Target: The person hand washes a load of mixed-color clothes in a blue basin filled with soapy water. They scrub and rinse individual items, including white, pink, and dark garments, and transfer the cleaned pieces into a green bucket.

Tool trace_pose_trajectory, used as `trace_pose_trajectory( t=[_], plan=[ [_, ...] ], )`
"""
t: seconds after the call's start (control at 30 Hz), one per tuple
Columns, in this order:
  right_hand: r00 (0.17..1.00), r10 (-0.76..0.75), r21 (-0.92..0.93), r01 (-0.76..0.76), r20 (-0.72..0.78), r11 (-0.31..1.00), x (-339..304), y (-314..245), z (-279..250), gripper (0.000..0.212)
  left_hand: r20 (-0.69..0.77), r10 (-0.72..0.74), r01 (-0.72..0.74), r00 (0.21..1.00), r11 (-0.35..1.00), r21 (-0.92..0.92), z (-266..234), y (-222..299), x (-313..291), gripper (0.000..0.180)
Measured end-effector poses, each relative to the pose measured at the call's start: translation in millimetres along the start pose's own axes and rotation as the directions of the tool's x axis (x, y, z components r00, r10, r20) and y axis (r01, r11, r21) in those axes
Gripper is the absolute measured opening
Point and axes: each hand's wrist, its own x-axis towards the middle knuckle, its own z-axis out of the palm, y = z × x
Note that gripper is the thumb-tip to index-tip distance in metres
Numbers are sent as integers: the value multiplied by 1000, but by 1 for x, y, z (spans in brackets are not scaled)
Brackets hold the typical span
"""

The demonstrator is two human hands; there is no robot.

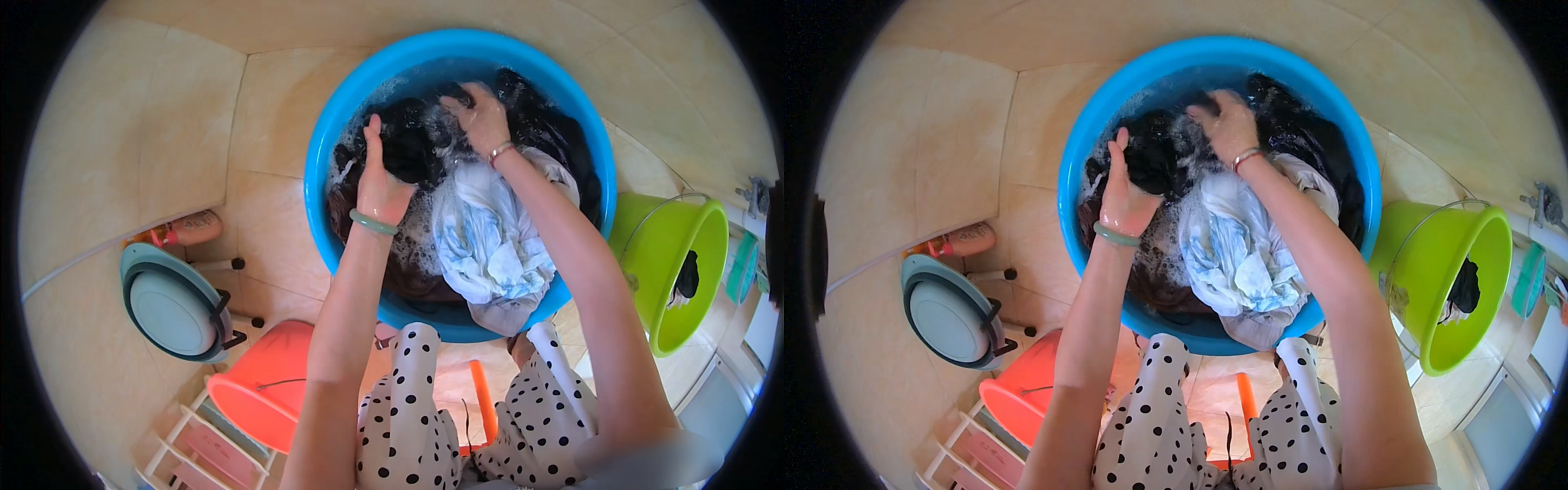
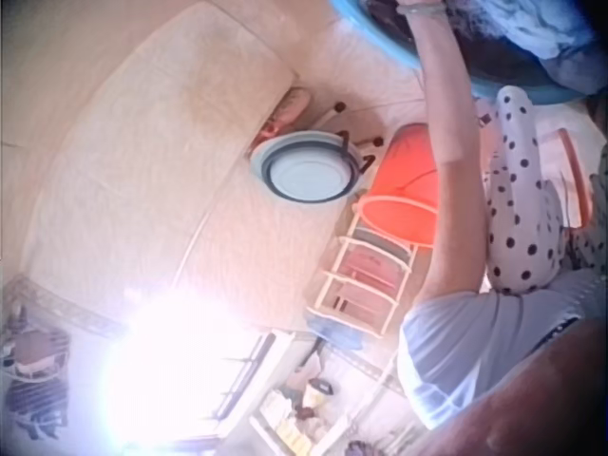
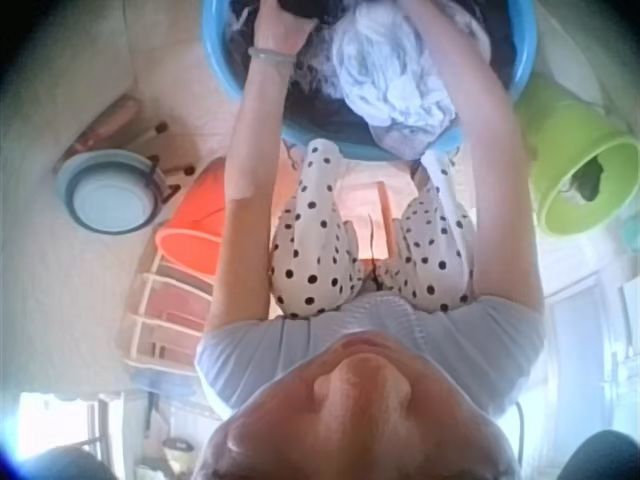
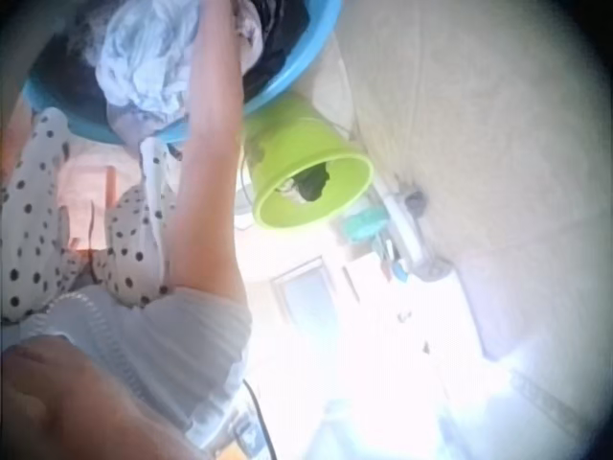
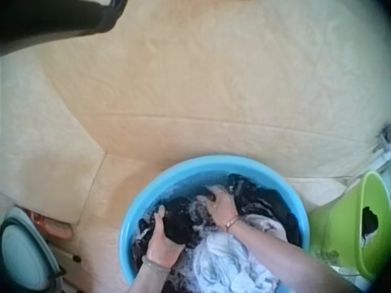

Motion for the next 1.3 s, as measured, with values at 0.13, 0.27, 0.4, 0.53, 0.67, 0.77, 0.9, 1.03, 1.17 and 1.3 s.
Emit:
trace_pose_trajectory(
  t=[0.13,0.27,0.4,0.53,0.67,0.77,0.9,1.03,1.17,1.3],
  plan=[
    [833,-521,198,488,188,850,-47,-88,-30,26,131,-116,109,985,992,61,-4,6,10,59],
    [642,-655,174,648,398,741,-95,-138,-65,25,191,-195,209,962,976,-54,43,19,-8,53],
    [646,-704,203,678,294,707,-108,-168,-57,22,635,-221,413,740,895,-170,12,13,12,58],
    [701,-687,68,689,190,722,-102,-166,-43,24,493,-201,371,847,887,-275,27,4,4,56],
    [749,-661,34,660,41,750,-80,-169,-38,24,347,-151,268,925,910,-317,32,0,-17,54],
    [766,-638,33,641,-76,766,-65,-168,-31,23,278,-86,187,957,914,-360,28,-4,-23,53],
    [866,-481,113,496,-141,861,-29,-131,-20,16,124,54,-4,991,927,-375,37,-11,-37,51],
    [998,63,-55,-62,25,997,6,-54,-25,32,-333,17,-13,943,1000,14,61,-14,-16,41],
    [939,291,79,-282,-180,956,25,-4,-27,53,-136,161,-152,978,985,78,17,9,-14,42],
    [989,30,-9,-32,-147,999,1,16,-17,60,-95,2,1,995,1000,29,-15,31,-19,50]
  ],
)
